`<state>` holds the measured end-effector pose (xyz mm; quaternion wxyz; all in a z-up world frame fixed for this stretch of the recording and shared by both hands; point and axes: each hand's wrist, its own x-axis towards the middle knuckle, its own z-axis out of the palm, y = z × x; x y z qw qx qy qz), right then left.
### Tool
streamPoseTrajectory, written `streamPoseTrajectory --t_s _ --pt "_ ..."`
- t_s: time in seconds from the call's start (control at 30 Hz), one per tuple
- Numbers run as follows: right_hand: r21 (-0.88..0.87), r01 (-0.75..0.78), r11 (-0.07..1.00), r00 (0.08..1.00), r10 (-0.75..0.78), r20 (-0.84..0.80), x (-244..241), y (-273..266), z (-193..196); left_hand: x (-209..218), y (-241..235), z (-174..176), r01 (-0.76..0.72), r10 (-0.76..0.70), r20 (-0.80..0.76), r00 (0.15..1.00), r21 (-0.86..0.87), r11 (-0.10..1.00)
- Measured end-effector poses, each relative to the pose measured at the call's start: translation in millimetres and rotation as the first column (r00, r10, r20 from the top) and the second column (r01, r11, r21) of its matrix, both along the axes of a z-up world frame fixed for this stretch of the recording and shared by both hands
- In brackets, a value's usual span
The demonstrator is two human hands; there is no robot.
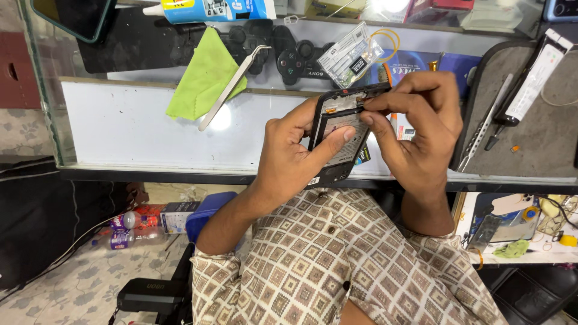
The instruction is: The person opens a small plastic package to retrieve a circuit board component and places it into a disassembled mobile phone. They then insert a black plastic piece into the phone's top edge and use a screwdriver to secure it with screws.
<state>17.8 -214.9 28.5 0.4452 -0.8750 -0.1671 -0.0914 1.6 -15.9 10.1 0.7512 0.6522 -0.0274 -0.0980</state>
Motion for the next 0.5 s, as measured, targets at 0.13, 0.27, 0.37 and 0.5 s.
streamPoseTrajectory --t_s 0.13,0.27,0.37,0.5 --pt "0.385 0.065 0.921 0.993 -0.022 -0.115 -11.6 2.3 -16.0 0.6 0.4 -5.3 0.029 -0.041 -0.068 0.997 -0.167 0.985" --pt "0.654 0.148 0.742 0.950 0.078 -0.303 -27.9 4.9 -38.7 1.2 2.3 -12.7 0.013 -0.022 -0.030 0.999 -0.283 0.959" --pt "0.613 0.174 0.770 0.903 0.124 -0.412 -43.7 0.3 -53.3 1.9 10.4 -16.4 -0.081 0.070 -0.045 0.997 -0.311 0.947" --pt "0.406 0.172 0.897 0.874 0.052 -0.484 -46.7 -19.3 -58.5 6.5 32.1 -15.5 -0.249 0.206 -0.172 0.963 -0.289 0.924"
